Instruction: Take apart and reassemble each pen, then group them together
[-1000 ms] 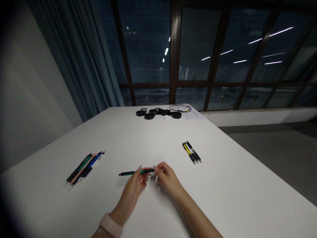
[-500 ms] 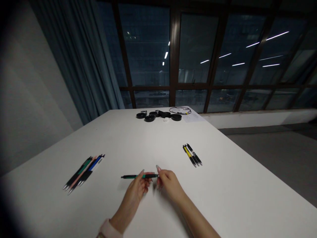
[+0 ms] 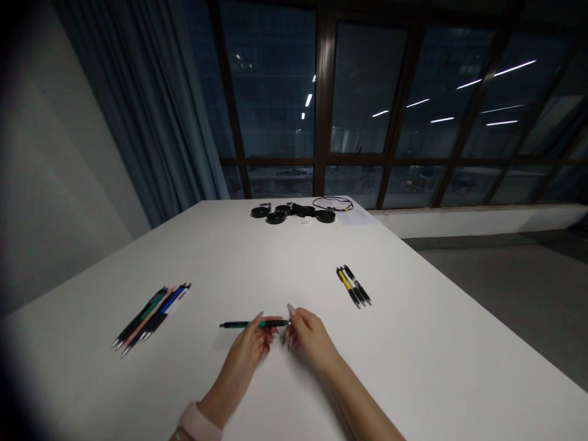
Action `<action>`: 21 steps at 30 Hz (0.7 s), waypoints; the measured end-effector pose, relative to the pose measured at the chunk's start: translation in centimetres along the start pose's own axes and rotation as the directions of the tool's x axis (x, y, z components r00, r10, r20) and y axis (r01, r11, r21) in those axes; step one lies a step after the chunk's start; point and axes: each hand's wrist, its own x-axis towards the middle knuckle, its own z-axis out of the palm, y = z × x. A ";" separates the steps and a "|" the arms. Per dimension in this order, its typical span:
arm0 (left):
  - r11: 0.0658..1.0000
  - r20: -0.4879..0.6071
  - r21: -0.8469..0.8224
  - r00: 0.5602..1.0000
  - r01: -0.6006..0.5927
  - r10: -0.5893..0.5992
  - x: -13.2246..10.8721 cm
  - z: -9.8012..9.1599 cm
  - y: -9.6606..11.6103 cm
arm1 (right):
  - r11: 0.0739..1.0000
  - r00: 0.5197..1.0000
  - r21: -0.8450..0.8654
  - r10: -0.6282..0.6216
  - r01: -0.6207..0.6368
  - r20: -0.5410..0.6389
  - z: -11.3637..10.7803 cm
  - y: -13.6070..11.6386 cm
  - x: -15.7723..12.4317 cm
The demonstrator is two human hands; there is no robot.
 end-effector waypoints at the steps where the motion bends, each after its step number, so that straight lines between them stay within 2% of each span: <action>1: 1.000 -0.014 -0.018 1.000 0.008 -0.008 0.0 0.0 0.0 | 1.000 1.000 0.018 0.002 -0.002 -0.004 0.0 0.0 0.0; 4: 0.999 -0.039 -0.053 0.999 0.011 -0.013 -0.2 0.1 0.1 | 1.000 1.000 0.016 -0.014 0.014 0.018 0.0 0.1 -0.1; 8: 0.998 -0.017 -0.050 0.999 0.040 -0.040 -0.4 0.3 -0.1 | 0.999 0.999 -0.048 -0.018 0.020 0.046 0.0 0.3 0.0; 14: 0.998 -0.016 -0.048 0.999 0.033 -0.034 -0.2 0.3 0.1 | 0.999 1.000 -0.024 -0.023 0.023 -0.007 -0.1 0.1 -0.1; 17: 0.998 -0.038 -0.059 0.999 0.030 -0.033 0.0 0.1 0.1 | 0.996 0.999 -0.076 -0.035 0.036 0.019 -0.1 0.1 -0.2; 21: 0.999 0.019 -0.021 0.999 0.036 -0.036 0.1 0.1 -0.1 | 0.990 0.997 -0.126 -0.052 0.060 0.065 -0.1 0.2 -0.3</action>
